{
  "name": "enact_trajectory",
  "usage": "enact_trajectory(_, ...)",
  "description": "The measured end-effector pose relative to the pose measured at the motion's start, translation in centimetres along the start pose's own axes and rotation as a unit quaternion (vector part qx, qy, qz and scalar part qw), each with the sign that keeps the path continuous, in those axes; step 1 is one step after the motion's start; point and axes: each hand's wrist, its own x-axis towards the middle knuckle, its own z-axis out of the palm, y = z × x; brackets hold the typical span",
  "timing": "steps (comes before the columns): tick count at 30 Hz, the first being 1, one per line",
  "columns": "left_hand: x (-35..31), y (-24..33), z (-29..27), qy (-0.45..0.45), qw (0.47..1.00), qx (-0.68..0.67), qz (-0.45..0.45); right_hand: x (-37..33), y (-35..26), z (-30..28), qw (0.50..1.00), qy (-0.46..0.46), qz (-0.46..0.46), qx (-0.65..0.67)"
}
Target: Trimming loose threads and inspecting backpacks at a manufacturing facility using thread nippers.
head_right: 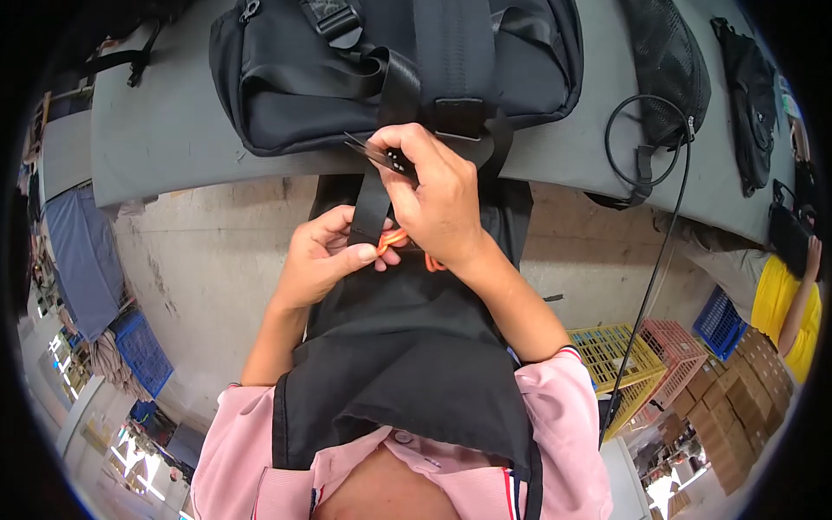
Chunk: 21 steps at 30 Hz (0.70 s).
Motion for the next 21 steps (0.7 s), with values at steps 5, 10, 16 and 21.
enact_trajectory(5, -0.6, 0.8, 1.1, -0.011, 0.998, -0.009, 0.069, -0.7, -0.3, -0.5, 0.998, -0.02, 0.025, -0.048)
enact_trajectory(10, -1.0, 0.4, 1.1, 0.053, 0.997, -0.049, 0.025, -2.1, -1.3, -1.3, 0.996, -0.011, 0.06, -0.066)
enact_trajectory(16, -1.4, 1.2, 1.2, 0.1, 0.994, 0.008, 0.036, -4.7, -3.6, -2.7, 0.989, -0.07, 0.02, -0.132)
enact_trajectory(21, -1.5, 1.8, 2.2, 0.102, 0.976, 0.16, 0.105, -5.5, -3.1, -2.5, 0.987, -0.075, -0.027, -0.139)
